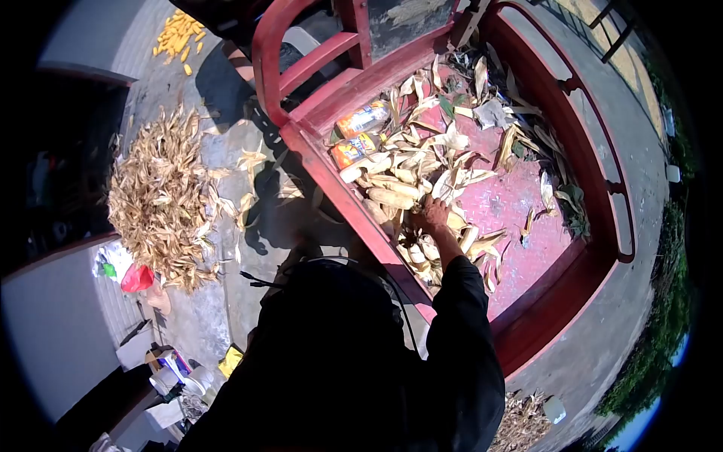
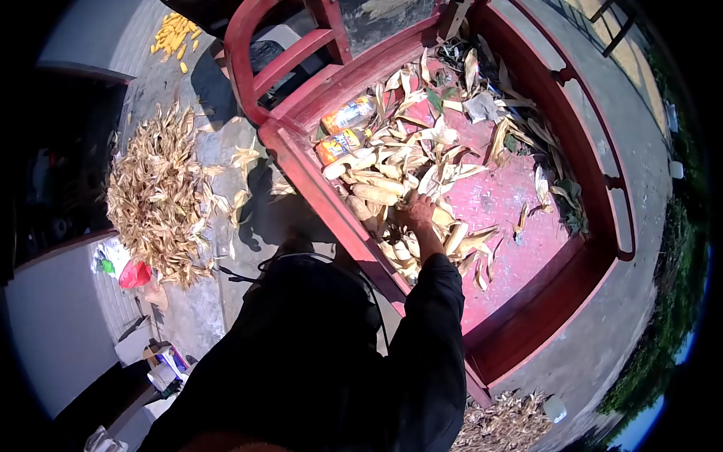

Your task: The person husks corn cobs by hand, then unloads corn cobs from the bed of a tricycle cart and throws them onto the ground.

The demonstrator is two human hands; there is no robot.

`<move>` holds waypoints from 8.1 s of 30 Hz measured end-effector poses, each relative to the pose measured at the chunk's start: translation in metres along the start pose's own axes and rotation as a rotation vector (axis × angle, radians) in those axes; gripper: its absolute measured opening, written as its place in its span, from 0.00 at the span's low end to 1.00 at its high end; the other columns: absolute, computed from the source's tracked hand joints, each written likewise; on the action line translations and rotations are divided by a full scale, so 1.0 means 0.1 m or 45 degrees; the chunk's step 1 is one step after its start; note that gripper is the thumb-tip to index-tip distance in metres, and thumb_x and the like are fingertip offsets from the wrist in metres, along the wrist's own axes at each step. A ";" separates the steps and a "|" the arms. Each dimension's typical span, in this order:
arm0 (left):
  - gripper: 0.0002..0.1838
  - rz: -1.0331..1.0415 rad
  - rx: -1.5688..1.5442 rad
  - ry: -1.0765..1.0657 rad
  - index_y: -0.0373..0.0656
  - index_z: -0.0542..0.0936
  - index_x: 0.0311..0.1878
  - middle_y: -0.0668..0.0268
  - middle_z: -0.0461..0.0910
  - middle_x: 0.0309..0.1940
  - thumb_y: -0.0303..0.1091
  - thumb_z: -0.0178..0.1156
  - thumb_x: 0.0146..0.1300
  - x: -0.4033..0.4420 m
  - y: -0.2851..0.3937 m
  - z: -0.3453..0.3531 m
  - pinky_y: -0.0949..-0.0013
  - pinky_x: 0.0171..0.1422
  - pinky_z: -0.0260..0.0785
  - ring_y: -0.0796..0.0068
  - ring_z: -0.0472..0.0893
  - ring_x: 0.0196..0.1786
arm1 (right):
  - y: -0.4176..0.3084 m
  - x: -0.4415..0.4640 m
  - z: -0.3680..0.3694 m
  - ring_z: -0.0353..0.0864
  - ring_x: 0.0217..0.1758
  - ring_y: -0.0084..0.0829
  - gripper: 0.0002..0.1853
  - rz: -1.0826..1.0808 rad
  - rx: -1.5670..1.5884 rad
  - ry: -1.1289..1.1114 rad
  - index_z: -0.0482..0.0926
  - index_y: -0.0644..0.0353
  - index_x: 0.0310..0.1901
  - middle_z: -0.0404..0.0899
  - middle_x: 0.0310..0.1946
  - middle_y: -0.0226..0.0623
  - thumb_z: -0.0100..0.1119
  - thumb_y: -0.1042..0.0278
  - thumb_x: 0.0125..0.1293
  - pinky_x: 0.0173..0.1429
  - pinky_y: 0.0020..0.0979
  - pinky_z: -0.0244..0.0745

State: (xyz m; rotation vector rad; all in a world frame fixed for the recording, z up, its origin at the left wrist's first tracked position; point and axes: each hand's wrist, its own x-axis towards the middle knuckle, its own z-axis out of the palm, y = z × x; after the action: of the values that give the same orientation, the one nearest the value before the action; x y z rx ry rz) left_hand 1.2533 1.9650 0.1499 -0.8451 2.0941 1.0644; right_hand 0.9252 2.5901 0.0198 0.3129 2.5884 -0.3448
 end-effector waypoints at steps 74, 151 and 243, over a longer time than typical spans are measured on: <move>0.05 -0.752 -2.046 0.402 0.44 0.72 0.32 0.68 0.74 0.21 0.31 0.59 0.63 0.83 -1.05 0.88 0.66 0.28 0.73 0.74 0.77 0.22 | -8.24 -1.63 -1.52 0.82 0.42 0.25 0.28 -1.577 0.657 -1.098 0.65 0.71 0.64 0.80 0.38 0.35 0.61 0.66 0.68 0.50 0.26 0.78; 0.09 -0.277 -0.783 0.114 0.35 0.80 0.33 0.63 0.79 0.19 0.34 0.62 0.57 1.03 0.08 0.81 0.67 0.22 0.72 0.72 0.79 0.19 | -1.55 -2.09 -2.70 0.59 0.16 0.18 0.17 -0.072 1.613 -0.498 0.69 0.61 0.45 0.67 0.24 0.28 0.55 0.72 0.53 0.18 0.23 0.55; 0.14 -0.372 -0.638 0.218 0.37 0.80 0.45 0.63 0.81 0.31 0.38 0.64 0.61 0.08 0.19 0.30 0.71 0.31 0.75 0.75 0.80 0.28 | -0.18 -0.46 0.18 0.81 0.43 0.56 0.20 -0.351 0.258 -0.408 0.74 0.60 0.44 0.81 0.38 0.56 0.51 0.49 0.66 0.45 0.51 0.75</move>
State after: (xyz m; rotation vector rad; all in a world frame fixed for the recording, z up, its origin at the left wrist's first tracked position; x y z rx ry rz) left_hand 1.2410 1.9973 0.1382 -1.4796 1.7757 1.4138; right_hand 0.9668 2.5606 0.0315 -0.0324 2.2822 -0.6981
